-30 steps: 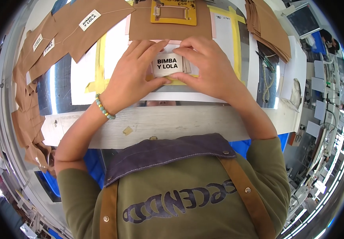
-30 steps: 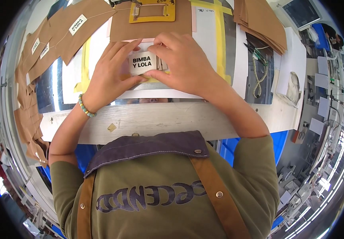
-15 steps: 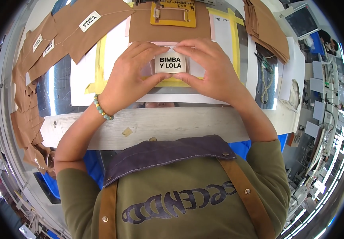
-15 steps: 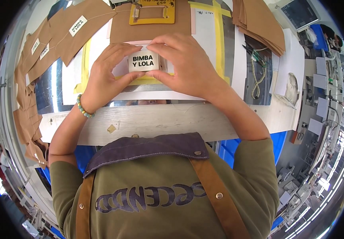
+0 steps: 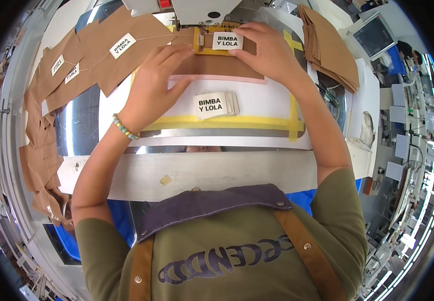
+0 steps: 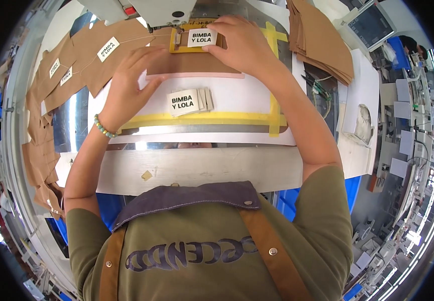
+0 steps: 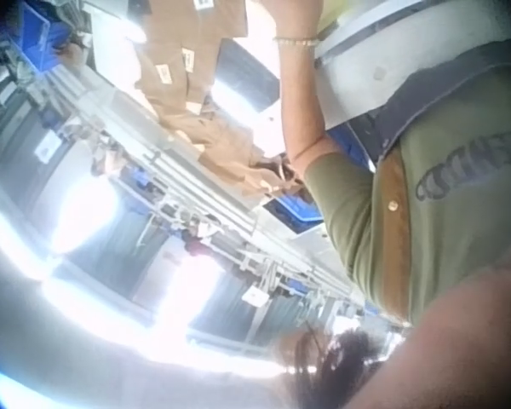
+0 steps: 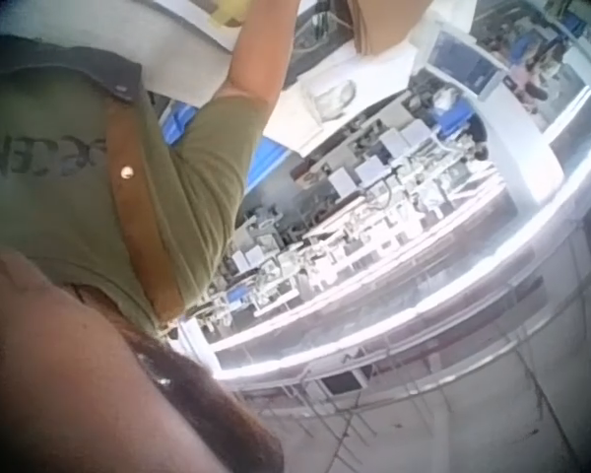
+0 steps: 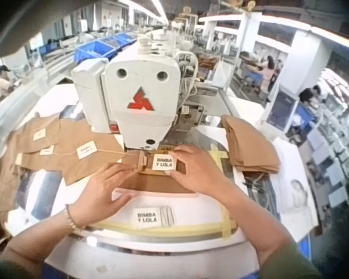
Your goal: The recorder is sewing brand labels onto brown leather components using an industrial sewing machine in a workshop environment.
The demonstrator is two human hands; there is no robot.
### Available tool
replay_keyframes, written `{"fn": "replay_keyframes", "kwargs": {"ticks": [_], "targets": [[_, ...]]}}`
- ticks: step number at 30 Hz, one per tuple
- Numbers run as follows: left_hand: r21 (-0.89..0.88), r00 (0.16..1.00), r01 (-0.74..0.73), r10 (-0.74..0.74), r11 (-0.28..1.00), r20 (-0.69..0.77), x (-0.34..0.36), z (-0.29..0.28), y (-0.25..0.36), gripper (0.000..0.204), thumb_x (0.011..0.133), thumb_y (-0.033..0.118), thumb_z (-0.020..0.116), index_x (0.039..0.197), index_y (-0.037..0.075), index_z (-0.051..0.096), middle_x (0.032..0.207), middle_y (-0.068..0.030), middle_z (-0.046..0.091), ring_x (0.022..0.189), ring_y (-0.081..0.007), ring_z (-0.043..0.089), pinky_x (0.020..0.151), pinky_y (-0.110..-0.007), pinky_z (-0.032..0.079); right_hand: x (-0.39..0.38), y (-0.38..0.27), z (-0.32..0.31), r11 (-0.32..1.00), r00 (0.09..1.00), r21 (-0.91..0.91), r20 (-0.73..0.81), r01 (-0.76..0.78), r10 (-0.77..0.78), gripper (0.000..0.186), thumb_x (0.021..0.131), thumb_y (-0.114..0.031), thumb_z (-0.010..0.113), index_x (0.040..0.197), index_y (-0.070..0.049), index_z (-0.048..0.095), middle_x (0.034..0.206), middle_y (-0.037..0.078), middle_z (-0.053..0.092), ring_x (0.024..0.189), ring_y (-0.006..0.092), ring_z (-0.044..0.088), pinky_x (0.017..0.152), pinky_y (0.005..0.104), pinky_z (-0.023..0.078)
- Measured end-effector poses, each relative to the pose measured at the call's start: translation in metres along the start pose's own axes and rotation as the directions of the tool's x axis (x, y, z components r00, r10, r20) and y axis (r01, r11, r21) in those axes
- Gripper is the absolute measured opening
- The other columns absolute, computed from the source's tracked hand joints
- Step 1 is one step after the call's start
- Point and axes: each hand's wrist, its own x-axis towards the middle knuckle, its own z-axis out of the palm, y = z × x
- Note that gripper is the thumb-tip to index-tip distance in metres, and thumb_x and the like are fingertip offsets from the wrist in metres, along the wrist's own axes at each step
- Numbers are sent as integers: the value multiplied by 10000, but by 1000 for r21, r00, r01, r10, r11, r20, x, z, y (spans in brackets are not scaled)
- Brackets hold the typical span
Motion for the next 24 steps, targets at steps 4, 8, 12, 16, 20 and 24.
{"fn": "replay_keyframes", "kwargs": {"ticks": [4,8,12,16,20,24], "targets": [[-2,996,-82,82,997,26,10,16,-4,562,903,178,850,1419,26,685,1483,-122,676,1382,-376,582,1161,-470,510,16,7,10,999,996,-11,77,46,-45,494,909,-360,845,1284,-43,784,1382,76,713,1349,293,612,1171,500,442],[37,993,-88,85,995,82,17,28,-12,604,930,242,834,1466,23,659,1594,-113,607,1463,-413,512,1236,-482,444,23,5,14,995,993,25,73,91,-93,476,903,-344,849,1267,-43,791,1350,73,705,1348,287,598,1181,494,430],[69,989,-96,88,993,119,23,35,-18,627,965,295,805,1507,29,635,1606,-108,600,1484,-404,488,1261,-496,408,25,6,15,995,992,55,90,83,-88,463,899,-333,853,1254,-41,797,1331,71,695,1342,288,591,1182,490,428],[105,986,-105,89,989,141,26,37,-21,639,984,314,789,1533,34,619,1622,-100,591,1494,-386,472,1278,-496,380,25,10,15,994,990,44,94,102,-106,463,911,-329,846,1273,-46,793,1342,75,681,1349,288,580,1193,497,419],[103,985,-115,100,988,141,25,38,-24,640,987,323,786,1533,35,618,1628,-97,585,1506,-383,463,1279,-498,378,17,8,15,985,984,38,61,167,-170,492,953,-363,817,1329,-49,773,1429,94,671,1418,302,551,1231,501,391],[65,987,-100,90,993,134,25,35,-28,620,983,296,792,1511,15,629,1626,-102,582,1528,-370,449,1289,-498,370,0,12,5,973,973,-45,49,228,-226,491,1006,-387,766,1357,-44,758,1552,98,633,1497,311,506,1263,504,367]]}}
